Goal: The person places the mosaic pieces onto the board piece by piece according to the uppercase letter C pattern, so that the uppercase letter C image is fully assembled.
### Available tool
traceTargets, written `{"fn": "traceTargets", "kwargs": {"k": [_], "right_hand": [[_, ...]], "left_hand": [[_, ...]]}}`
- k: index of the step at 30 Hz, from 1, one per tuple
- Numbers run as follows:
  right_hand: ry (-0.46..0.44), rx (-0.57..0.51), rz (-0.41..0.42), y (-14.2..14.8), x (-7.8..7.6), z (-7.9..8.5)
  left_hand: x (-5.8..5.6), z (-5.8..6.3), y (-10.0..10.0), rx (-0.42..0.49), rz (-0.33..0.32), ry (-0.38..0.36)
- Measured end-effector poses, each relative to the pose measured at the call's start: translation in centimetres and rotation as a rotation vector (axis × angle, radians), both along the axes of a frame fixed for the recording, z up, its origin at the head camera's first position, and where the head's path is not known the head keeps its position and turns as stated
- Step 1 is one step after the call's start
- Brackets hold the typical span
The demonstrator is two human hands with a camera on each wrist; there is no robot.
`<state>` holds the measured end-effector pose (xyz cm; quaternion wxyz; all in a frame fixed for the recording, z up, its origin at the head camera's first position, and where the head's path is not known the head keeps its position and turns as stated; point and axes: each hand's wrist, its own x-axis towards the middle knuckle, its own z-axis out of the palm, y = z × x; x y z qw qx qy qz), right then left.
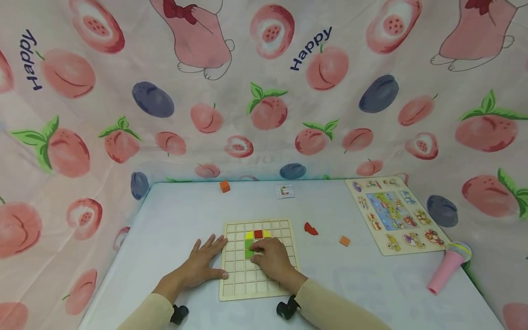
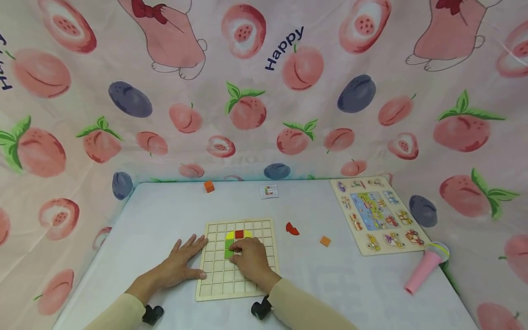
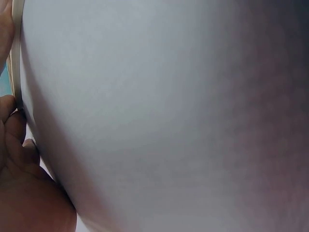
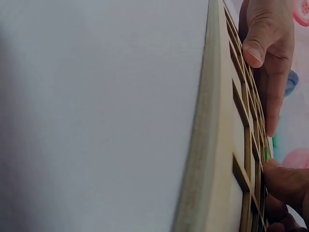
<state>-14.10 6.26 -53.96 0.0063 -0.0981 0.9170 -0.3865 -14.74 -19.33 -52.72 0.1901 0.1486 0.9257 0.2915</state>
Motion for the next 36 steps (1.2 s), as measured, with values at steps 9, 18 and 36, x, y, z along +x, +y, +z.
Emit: {"fn": "traceTargets", "kwargs": {"k": [9, 18, 36], "right_hand": [[-0.084, -0.082, -0.015, 0.1, -0.2, 0.0], [-0.169, -0.282, -0.017, 0.9, -0.6, 0.3], [-0.224, -0.410, -0.027, 2.1, -0.7, 0.9]], "left_hand": [[0.1, -0.1, -0.1, 0.000, 0.004, -0.001], [-0.2, -0.4, -0.1, -0.006, 0.005, -0.002], [0.0, -0.1, 0.1, -0.005, 0.014, 0.009]]}}
